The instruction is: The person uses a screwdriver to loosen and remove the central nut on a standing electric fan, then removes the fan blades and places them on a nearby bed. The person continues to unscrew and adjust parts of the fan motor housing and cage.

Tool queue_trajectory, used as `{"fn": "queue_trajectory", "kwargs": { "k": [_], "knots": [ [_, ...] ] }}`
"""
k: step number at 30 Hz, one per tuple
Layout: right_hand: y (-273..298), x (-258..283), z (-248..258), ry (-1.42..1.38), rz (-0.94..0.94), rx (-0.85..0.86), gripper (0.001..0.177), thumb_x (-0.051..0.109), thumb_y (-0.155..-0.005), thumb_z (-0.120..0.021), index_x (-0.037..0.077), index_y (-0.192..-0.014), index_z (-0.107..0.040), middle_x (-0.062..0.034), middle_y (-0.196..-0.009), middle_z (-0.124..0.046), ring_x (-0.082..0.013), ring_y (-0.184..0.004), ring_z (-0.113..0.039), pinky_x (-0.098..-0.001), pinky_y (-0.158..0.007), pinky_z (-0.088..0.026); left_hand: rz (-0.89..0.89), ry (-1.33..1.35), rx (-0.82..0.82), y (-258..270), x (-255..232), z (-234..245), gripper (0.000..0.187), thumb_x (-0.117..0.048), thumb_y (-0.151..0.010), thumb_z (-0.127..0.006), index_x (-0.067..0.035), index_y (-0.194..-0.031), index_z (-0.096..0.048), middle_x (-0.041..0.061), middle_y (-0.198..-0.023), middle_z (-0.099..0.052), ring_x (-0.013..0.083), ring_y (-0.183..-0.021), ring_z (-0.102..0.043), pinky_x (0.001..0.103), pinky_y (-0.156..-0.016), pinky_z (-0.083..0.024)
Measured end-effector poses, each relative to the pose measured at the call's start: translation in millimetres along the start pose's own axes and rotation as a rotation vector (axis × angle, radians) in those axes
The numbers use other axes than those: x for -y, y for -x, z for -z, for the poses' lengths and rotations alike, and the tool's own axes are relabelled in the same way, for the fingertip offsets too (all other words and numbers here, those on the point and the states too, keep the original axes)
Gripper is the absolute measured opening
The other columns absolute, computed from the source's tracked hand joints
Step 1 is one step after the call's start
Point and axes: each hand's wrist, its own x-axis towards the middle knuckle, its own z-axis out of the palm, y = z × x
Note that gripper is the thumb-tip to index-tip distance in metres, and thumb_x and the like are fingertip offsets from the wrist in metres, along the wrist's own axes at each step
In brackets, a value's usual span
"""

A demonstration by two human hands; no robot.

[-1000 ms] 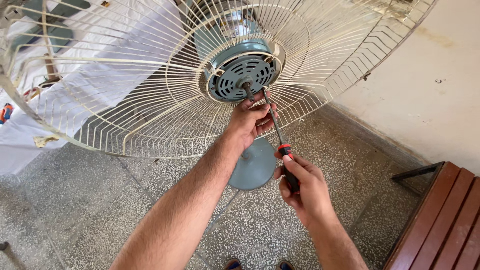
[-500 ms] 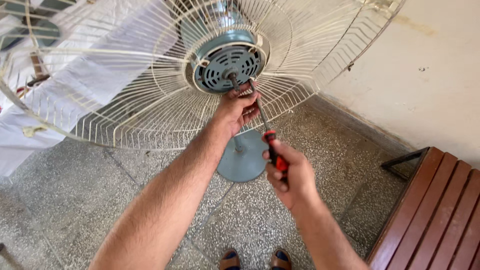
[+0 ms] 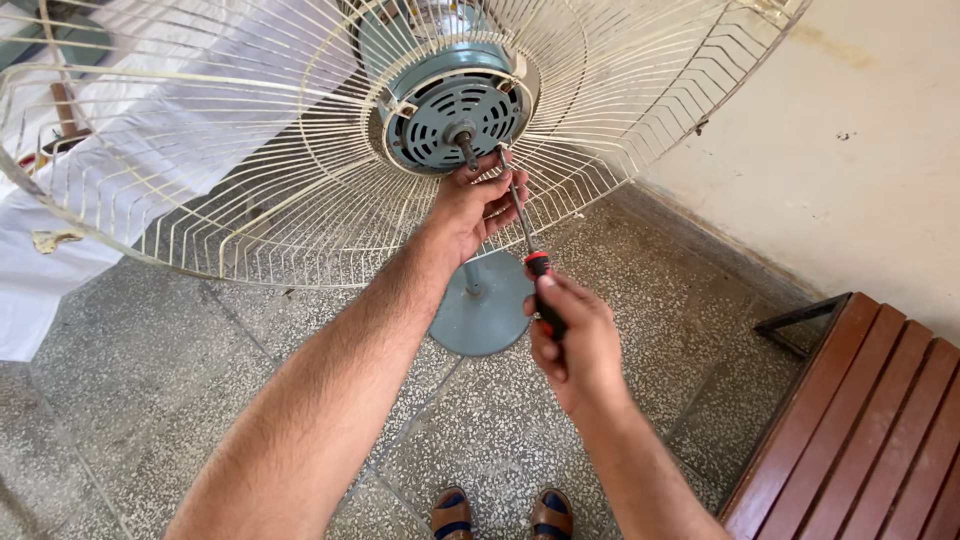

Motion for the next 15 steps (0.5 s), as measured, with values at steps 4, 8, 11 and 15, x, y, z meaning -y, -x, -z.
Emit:
{"fn": "queue_trajectory", "kwargs": {
  "k": [4,8,11,15],
  "knots": [
    [-2.8,8.1,1.7,-0.007,-0.027,-0.007,0.048,0.024,-0.096,-0.065,-0.009,-0.129,-0.060,-0.0105,-0.086,-0.064,-0.0072,-0.046,-0.051,-0.0220,-0.031,-0.037,-0.011,-0.053,-0.007,3.0,-4.1,-1.1,0.031,-0.005,-0.099,-0.063,-0.016,-0.128,-0.070,0.007,-0.109,-0.079,0.0157,-0.093,-0.076,0.030,-0.077,-0.067],
    [1.4,2.5,-1.5,0.958,0.544,-0.206,0.053,0.025,-0.089,-0.074,-0.003,-0.132,-0.058,-0.0132,-0.100,-0.068,-0.0178,-0.070,-0.068,-0.0301,-0.052,-0.054,0.003,-0.047,-0.009,2.7,-5.6,-2.5,0.034,-0.004,-0.098,-0.062,-0.018,-0.128,-0.069,0.007,-0.108,-0.078,0.0171,-0.091,-0.076,0.031,-0.076,-0.066],
    [3.2,-3.1,1.4,1.434,0.722,-0.285,0.050,0.023,-0.092,-0.072,0.001,-0.134,-0.057,-0.0157,-0.107,-0.070,-0.0229,-0.081,-0.074,-0.0343,-0.061,-0.062,0.011,-0.034,-0.010,0.4,-3.6,-1.6,0.034,-0.004,-0.098,-0.063,-0.018,-0.128,-0.069,0.007,-0.107,-0.078,0.0179,-0.091,-0.076,0.031,-0.076,-0.067],
    [-5.6,-9.9,4.4,1.193,0.492,-0.296,0.048,0.026,-0.096,-0.071,0.004,-0.137,-0.058,-0.0104,-0.099,-0.073,-0.0182,-0.077,-0.077,-0.0320,-0.061,-0.063,0.000,0.030,0.014,-2.5,1.4,2.2,0.034,-0.004,-0.097,-0.065,-0.018,-0.128,-0.070,0.007,-0.107,-0.077,0.0184,-0.091,-0.075,0.030,-0.074,-0.066]
  ]
}}
